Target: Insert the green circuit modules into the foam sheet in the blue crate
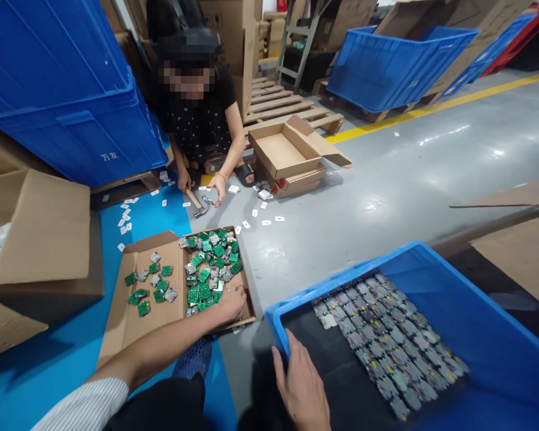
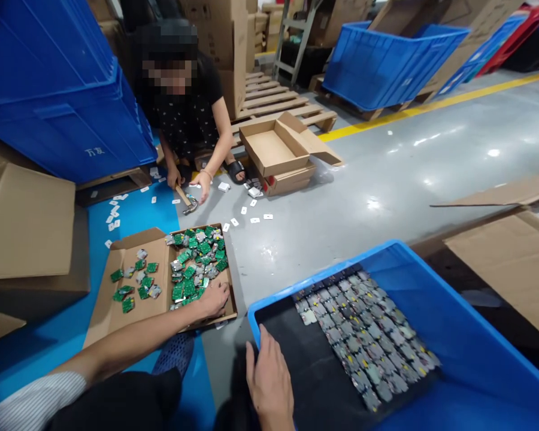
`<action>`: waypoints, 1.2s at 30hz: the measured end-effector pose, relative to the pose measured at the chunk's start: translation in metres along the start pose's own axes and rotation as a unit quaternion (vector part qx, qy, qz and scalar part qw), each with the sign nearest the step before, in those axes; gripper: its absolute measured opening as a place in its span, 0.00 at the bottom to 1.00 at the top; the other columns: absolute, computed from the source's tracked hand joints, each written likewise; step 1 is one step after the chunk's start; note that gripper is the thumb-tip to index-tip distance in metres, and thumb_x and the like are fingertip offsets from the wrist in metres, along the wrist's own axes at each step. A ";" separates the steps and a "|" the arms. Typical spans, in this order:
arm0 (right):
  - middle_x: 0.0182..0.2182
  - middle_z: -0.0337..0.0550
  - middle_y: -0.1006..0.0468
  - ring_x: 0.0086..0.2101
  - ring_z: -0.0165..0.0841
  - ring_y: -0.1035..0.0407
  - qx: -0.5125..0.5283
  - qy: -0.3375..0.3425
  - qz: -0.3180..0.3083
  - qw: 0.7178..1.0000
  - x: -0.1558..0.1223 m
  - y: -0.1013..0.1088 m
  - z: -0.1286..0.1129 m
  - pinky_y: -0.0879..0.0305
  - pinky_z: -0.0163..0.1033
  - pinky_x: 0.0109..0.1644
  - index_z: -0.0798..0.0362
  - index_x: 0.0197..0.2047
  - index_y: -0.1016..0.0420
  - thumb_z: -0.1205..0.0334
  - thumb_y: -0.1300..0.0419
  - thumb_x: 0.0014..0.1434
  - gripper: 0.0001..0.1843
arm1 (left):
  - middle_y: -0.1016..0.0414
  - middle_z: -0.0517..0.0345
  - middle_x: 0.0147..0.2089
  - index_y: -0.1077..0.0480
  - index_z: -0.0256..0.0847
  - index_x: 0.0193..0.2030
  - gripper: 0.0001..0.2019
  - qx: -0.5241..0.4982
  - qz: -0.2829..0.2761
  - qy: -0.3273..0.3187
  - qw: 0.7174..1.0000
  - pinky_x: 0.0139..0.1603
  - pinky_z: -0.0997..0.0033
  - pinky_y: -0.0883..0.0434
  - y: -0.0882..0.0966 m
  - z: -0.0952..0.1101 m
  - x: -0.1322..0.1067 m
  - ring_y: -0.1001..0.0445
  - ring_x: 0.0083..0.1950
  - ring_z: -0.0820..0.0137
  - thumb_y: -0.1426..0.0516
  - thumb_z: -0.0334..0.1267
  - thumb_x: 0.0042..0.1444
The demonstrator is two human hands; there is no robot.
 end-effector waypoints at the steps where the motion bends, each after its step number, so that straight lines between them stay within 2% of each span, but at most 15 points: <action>1: 0.48 0.56 0.19 0.45 0.44 0.23 0.000 0.001 -0.001 1.000 0.000 0.000 -0.001 0.24 0.46 0.47 0.55 0.64 0.35 0.45 0.57 0.72 0.29 | 0.31 0.41 0.59 0.27 0.39 0.54 0.24 0.000 -0.002 -0.001 1.000 0.57 0.45 0.36 0.000 0.000 0.001 0.37 0.60 0.43 0.35 0.37 0.49; 5: 0.46 0.56 0.20 0.45 0.44 0.23 0.002 0.002 -0.001 1.000 0.001 0.003 -0.003 0.24 0.46 0.47 0.54 0.64 0.36 0.44 0.58 0.72 0.29 | 0.29 0.43 0.58 0.25 0.41 0.52 0.20 0.002 -0.014 -0.016 1.000 0.57 0.48 0.36 -0.001 0.000 0.007 0.37 0.61 0.46 0.36 0.37 0.50; 9: 0.45 0.56 0.20 0.44 0.44 0.23 -0.003 0.000 -0.004 1.000 0.001 0.003 -0.004 0.24 0.46 0.47 0.55 0.63 0.36 0.44 0.59 0.73 0.29 | 0.27 0.40 0.55 0.25 0.39 0.51 0.17 0.004 -0.018 -0.034 0.999 0.60 0.44 0.40 -0.003 0.004 0.005 0.38 0.62 0.45 0.38 0.36 0.53; 13: 0.46 0.57 0.20 0.45 0.44 0.23 -0.005 -0.004 -0.009 1.000 0.001 0.000 -0.002 0.24 0.46 0.47 0.56 0.64 0.36 0.45 0.58 0.73 0.28 | 0.30 0.37 0.58 0.27 0.38 0.55 0.22 0.008 -0.020 -0.039 0.999 0.62 0.42 0.43 -0.004 0.002 -0.004 0.40 0.63 0.43 0.35 0.36 0.51; 17: 0.46 0.57 0.20 0.45 0.45 0.23 0.013 -0.008 -0.014 1.000 0.001 0.000 -0.001 0.24 0.47 0.48 0.55 0.64 0.36 0.44 0.57 0.72 0.29 | 0.33 0.39 0.60 0.29 0.39 0.57 0.30 0.004 -0.029 -0.029 0.999 0.58 0.46 0.37 -0.003 -0.007 -0.010 0.39 0.61 0.43 0.31 0.38 0.45; 23: 0.46 0.57 0.20 0.45 0.45 0.24 0.018 -0.009 -0.015 1.000 0.001 0.003 -0.003 0.24 0.47 0.48 0.55 0.64 0.36 0.44 0.58 0.72 0.29 | 0.33 0.40 0.58 0.27 0.40 0.52 0.23 -0.023 -0.044 -0.032 0.998 0.52 0.51 0.30 -0.004 -0.009 -0.012 0.40 0.60 0.44 0.35 0.32 0.46; 27: 0.46 0.56 0.20 0.45 0.45 0.23 0.019 -0.008 -0.008 1.000 0.001 0.003 -0.002 0.25 0.46 0.47 0.55 0.63 0.35 0.44 0.58 0.72 0.29 | 0.34 0.38 0.59 0.26 0.40 0.50 0.21 -0.059 -0.044 -0.008 0.997 0.49 0.50 0.28 -0.006 -0.015 -0.012 0.41 0.61 0.43 0.37 0.29 0.46; 31: 0.46 0.55 0.19 0.45 0.44 0.23 0.016 -0.007 0.002 1.000 0.001 0.003 -0.001 0.24 0.46 0.47 0.54 0.63 0.34 0.44 0.58 0.72 0.29 | 0.36 0.38 0.61 0.27 0.40 0.50 0.26 -0.117 -0.032 0.000 0.993 0.55 0.47 0.29 -0.003 -0.021 -0.020 0.44 0.66 0.41 0.36 0.27 0.41; 33: 0.45 0.55 0.19 0.45 0.44 0.23 0.015 -0.009 0.006 1.000 0.001 0.003 -0.001 0.24 0.45 0.47 0.53 0.63 0.34 0.44 0.58 0.72 0.29 | 0.35 0.41 0.61 0.28 0.42 0.50 0.26 -0.160 -0.024 0.003 0.987 0.57 0.48 0.30 0.000 -0.024 -0.025 0.41 0.65 0.44 0.35 0.27 0.40; 36: 0.46 0.55 0.19 0.46 0.44 0.23 0.032 -0.014 0.002 0.999 0.001 0.002 0.000 0.24 0.46 0.48 0.53 0.63 0.33 0.43 0.56 0.72 0.29 | 0.31 0.46 0.56 0.29 0.41 0.47 0.23 -0.243 -0.007 0.016 0.970 0.55 0.53 0.28 0.009 -0.031 -0.028 0.33 0.59 0.52 0.34 0.31 0.42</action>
Point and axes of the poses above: each hand's wrist, its own x-axis towards the middle knuckle, its own y-axis out of the back of the hand, z = x × y, the point moved 10 cm from there along x, towards the middle knuckle
